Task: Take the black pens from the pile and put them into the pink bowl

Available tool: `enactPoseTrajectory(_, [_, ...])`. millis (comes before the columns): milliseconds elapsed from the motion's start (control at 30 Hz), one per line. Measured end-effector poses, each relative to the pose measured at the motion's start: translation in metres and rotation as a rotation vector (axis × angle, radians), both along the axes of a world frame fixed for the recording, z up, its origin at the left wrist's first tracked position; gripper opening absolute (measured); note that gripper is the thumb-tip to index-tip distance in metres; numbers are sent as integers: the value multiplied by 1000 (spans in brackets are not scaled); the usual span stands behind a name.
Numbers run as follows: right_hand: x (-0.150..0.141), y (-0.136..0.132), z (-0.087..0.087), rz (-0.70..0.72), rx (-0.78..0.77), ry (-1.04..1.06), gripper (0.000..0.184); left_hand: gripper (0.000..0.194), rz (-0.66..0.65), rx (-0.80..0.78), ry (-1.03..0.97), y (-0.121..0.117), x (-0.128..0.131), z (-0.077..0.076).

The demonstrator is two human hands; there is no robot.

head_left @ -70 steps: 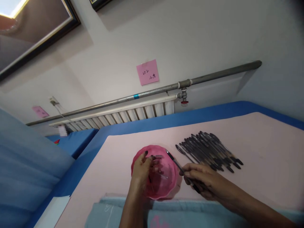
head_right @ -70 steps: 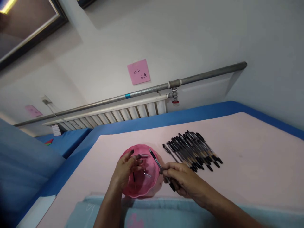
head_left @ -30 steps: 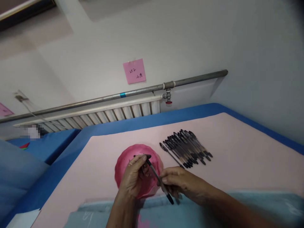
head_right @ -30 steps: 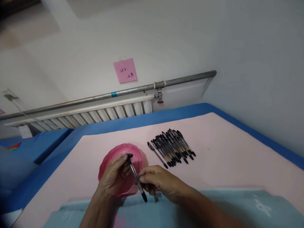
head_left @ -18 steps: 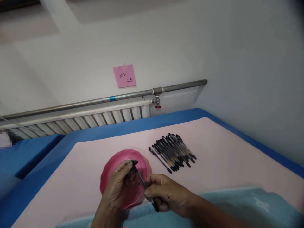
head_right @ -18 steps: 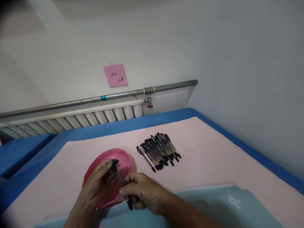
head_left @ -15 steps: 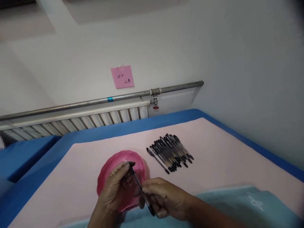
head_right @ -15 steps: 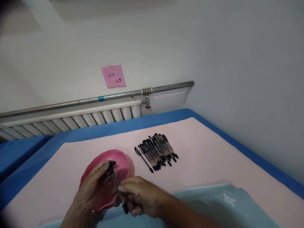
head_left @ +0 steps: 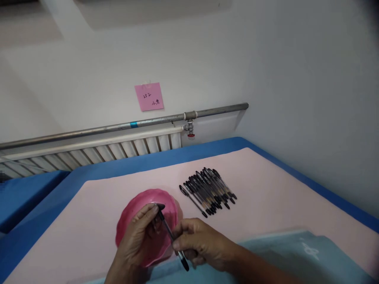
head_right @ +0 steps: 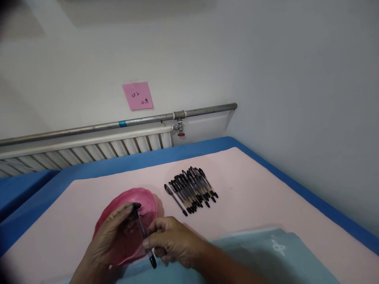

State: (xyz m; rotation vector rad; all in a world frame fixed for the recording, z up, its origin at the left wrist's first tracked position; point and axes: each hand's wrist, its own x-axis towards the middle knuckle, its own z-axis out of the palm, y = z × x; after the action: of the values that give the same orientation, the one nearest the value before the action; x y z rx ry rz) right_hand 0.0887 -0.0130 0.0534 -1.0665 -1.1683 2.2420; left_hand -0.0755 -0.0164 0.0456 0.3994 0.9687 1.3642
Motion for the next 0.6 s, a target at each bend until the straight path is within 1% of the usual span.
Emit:
enactPoseTrajectory(100, [-1, 0, 0, -2, 78, -102, 17, 18, 5, -4, 18, 1, -1, -3])
enactPoseTrajectory(200, [0, 1, -5, 4, 171, -164, 14, 17, 2, -3, 37, 2, 0, -3])
enactPoseTrajectory(333, [1, 2, -14, -18, 281, -185, 20, 18, -6, -11, 63, 2, 5, -3])
enactPoseTrajectory(400, [0, 1, -16, -33, 311, -196, 22, 19, 3, -5, 85, 2, 7, -3])
enactPoseTrajectory(467, [-1, 0, -16, -38, 316, -232, 24, 19, 41, 10, 105, 3, 6, -2])
enactPoseTrajectory(600, [0, -3, -14, 7, 336, -290, 26, 23, 116, 48, 177, 6, -4, 0])
